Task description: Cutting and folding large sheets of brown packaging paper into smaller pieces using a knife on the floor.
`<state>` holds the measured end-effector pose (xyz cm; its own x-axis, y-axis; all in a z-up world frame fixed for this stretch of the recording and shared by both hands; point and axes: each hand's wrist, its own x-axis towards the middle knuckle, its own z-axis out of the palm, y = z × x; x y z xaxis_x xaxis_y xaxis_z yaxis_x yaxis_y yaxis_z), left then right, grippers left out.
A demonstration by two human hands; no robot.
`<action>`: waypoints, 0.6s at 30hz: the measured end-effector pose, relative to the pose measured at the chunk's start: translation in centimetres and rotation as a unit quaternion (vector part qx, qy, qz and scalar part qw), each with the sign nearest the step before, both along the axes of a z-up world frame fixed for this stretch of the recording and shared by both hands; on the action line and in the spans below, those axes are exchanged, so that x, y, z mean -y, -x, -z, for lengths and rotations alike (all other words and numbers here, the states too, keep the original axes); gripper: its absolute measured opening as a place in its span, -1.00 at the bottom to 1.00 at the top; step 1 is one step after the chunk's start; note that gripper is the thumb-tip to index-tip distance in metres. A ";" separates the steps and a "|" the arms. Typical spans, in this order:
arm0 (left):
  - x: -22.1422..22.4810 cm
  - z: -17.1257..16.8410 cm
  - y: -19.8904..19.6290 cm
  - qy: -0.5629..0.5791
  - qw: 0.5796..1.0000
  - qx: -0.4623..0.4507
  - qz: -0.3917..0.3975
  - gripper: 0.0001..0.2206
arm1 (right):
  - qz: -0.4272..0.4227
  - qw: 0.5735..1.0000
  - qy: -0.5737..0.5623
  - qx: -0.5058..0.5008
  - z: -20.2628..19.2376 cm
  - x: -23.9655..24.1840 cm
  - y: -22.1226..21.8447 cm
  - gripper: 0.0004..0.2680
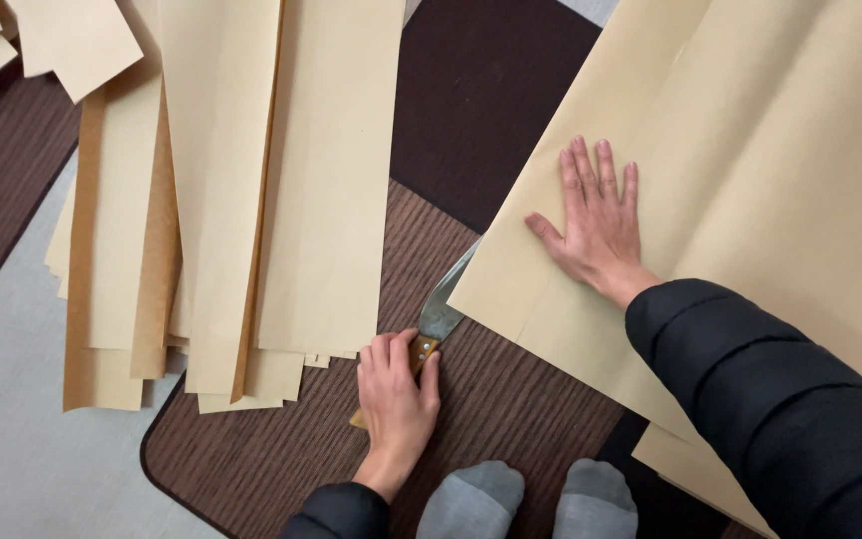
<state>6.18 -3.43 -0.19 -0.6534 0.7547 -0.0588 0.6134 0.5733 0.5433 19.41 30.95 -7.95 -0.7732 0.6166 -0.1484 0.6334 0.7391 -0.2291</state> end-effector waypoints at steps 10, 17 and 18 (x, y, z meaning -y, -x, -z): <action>3.9 0.9 -1.2 0.040 0.999 0.003 -0.006 -0.59 | -0.009 1.000 0.004 -0.003 -0.6 1.5 -1.0 -0.19; -0.3 0.8 0.2 0.029 0.999 -0.010 0.019 -0.62 | -0.003 1.000 0.003 -0.007 -0.7 1.4 -0.9 -0.17; -0.6 0.8 0.3 0.020 1.000 -0.008 0.020 -0.61 | -0.003 1.000 0.002 -0.005 -0.6 1.3 -0.9 -0.18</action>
<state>5.84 -2.78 -0.94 -0.6244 0.7770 -0.0796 0.6445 0.5702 0.5095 20.36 29.60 -7.35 -0.7783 0.6115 -0.1427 0.6266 0.7419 -0.2386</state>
